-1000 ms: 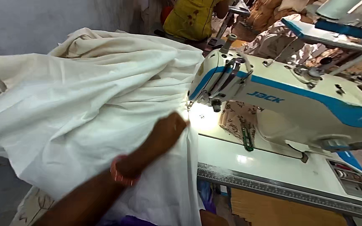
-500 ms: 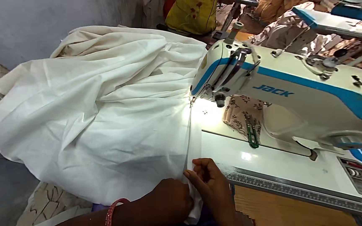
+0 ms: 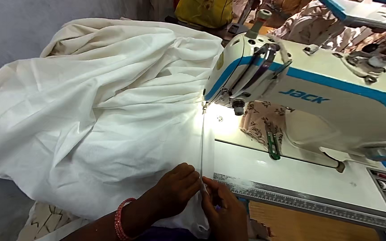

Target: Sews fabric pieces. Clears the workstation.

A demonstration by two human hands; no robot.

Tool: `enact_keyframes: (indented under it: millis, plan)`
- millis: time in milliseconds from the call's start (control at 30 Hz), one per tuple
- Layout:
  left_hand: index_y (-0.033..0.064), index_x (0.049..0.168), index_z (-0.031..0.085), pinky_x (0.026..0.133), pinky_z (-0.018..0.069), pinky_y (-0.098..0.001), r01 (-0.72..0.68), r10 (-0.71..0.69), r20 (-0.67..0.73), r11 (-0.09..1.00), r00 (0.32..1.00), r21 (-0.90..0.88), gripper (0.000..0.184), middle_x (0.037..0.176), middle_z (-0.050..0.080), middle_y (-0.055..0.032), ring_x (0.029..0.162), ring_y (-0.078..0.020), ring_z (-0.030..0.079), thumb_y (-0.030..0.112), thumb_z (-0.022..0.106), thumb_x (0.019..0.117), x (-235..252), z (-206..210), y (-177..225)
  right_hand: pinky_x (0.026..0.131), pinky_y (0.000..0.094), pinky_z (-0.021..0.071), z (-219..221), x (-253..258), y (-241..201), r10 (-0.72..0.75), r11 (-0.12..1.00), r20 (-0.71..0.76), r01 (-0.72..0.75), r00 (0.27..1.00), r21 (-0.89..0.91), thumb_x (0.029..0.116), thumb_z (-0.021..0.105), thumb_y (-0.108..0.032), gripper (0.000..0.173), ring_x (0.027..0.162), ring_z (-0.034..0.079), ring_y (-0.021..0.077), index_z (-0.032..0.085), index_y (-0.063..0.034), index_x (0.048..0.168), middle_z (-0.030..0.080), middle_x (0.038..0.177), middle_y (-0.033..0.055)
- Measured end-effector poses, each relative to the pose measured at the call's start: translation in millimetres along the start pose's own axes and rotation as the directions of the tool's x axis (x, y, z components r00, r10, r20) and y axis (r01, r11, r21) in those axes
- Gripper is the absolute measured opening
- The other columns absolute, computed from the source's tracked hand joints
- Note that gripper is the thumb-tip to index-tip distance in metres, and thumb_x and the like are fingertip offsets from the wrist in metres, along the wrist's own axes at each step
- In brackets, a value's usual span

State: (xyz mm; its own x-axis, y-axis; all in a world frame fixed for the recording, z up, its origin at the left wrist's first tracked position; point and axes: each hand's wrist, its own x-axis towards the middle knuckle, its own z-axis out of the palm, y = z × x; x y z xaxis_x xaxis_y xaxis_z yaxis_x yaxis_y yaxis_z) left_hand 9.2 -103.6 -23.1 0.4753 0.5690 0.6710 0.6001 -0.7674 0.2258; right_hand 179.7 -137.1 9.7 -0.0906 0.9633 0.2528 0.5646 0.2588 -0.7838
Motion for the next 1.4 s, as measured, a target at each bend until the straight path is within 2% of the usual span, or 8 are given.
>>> enact_keyframes:
  millis: [333, 633, 867, 967, 1167, 1233, 1300, 1400]
  plan:
    - [0.0066, 0.095, 0.070, 0.096, 0.0532, -0.0305, 0.186, -0.162, 0.136, 0.965, 0.977, -0.183, 0.021, 0.097, 0.073, -0.0075, 0.100, -0.0204, 0.069, 0.008, 0.051, 0.1025, 33.4, 4.3, -23.1, 0.051, 0.0228, 0.0476, -6.0, 51.9, 4.5, 0.047, 0.977, 0.148, -0.014, 0.988, -0.212, 0.0856, 0.060, -0.021, 0.038, 0.056, 0.054, 0.0072, 0.074, -0.0025, 0.115, 0.065, 0.077, 0.0017]
    - [0.0020, 0.089, 0.074, 0.086, 0.0553, -0.0347, -0.030, 0.085, 0.215, 0.969, 0.973, -0.246, 0.017, 0.091, 0.071, -0.0098, 0.096, -0.0242, 0.068, 0.004, 0.058, 0.0954, 73.9, 11.7, -83.3, 0.069, 0.0449, 0.0519, -11.8, 115.0, -12.4, 0.302, 0.914, 0.307, -0.182, 0.902, -0.364, 0.0965, 0.066, -0.023, 0.038, 0.074, 0.064, 0.0237, 0.068, -0.0061, 0.130, 0.070, 0.087, 0.0101]
    - [0.0085, 0.149, 0.052, 0.121, 0.0156, -0.0675, 0.465, -0.439, 0.512, 0.881, 0.739, 0.084, 0.061, 0.159, 0.044, -0.0113, 0.153, -0.0340, 0.031, 0.050, 0.045, 0.1048, 26.7, -45.2, -40.7, 0.089, 0.0584, 0.0534, -35.2, 65.9, -23.9, 0.462, 0.877, 0.416, -0.334, 0.783, -0.346, 0.0927, 0.073, -0.031, 0.059, 0.101, 0.070, 0.0396, 0.053, 0.0023, 0.138, 0.070, 0.109, 0.0237]
    - [0.0049, 0.147, 0.054, 0.114, 0.0325, -0.0663, 0.508, -0.584, 0.260, 0.805, 0.769, 0.306, 0.063, 0.153, 0.050, -0.0171, 0.144, -0.0404, 0.044, 0.050, 0.042, 0.1047, -25.9, -82.6, -78.0, 0.089, 0.0532, 0.0560, -42.8, 30.7, -15.2, 0.425, 0.904, 0.480, -0.391, 0.768, -0.175, 0.0917, 0.073, -0.028, 0.047, 0.098, 0.072, 0.0299, 0.064, 0.0033, 0.125, 0.073, 0.103, 0.0178]
    - [0.0007, 0.140, 0.060, 0.113, 0.0180, -0.0783, 0.658, -0.829, 0.101, 0.506, 0.551, 0.558, 0.053, 0.144, 0.052, -0.0323, 0.141, -0.0565, 0.038, 0.040, 0.042, 0.1096, -14.0, -141.2, -152.8, 0.075, 0.0357, 0.0601, -30.0, 7.3, -24.8, 0.322, 0.897, 0.543, -0.433, 0.776, 0.087, 0.0962, 0.067, -0.023, 0.031, 0.078, 0.072, 0.0132, 0.066, 0.0004, 0.116, 0.074, 0.089, 0.0066]
    - [-0.0080, 0.124, 0.066, 0.105, 0.0347, -0.0753, 0.656, -0.779, 0.059, 0.563, 0.624, 0.502, 0.041, 0.128, 0.061, -0.0353, 0.126, -0.0561, 0.052, 0.027, 0.051, 0.1069, 15.2, -122.0, -122.8, 0.071, 0.0416, 0.0576, -31.2, 1.0, -32.1, 0.256, 0.942, 0.550, -0.334, 0.795, 0.044, 0.0970, 0.066, -0.026, 0.031, 0.073, 0.070, 0.0192, 0.070, 0.0031, 0.107, 0.072, 0.082, 0.0108]
    - [-0.0051, 0.102, 0.072, 0.084, 0.0528, -0.0625, 0.636, -0.696, 0.199, 0.714, 0.690, 0.292, 0.040, 0.100, 0.069, -0.0257, 0.100, -0.0440, 0.068, 0.027, 0.049, 0.1060, 38.1, -95.9, -63.6, 0.069, 0.0491, 0.0570, -34.5, -7.6, -36.7, 0.155, 0.982, 0.574, -0.191, 0.804, 0.002, 0.0960, 0.068, -0.026, 0.032, 0.072, 0.071, 0.0269, 0.072, 0.0049, 0.097, 0.071, 0.078, 0.0159]
    - [-0.0054, 0.099, 0.069, 0.085, 0.0495, -0.0605, 0.813, -0.477, 0.798, 0.581, 0.368, -0.027, 0.062, 0.093, 0.068, -0.0231, 0.093, -0.0393, 0.066, 0.054, 0.052, 0.1025, 62.8, -74.6, 0.1, 0.066, 0.0523, 0.0558, -40.6, -13.6, -35.2, -0.054, 0.998, 0.688, 0.023, 0.724, 0.054, 0.0957, 0.069, -0.024, 0.032, 0.070, 0.070, 0.0324, 0.071, 0.0064, 0.086, 0.069, 0.074, 0.0194]
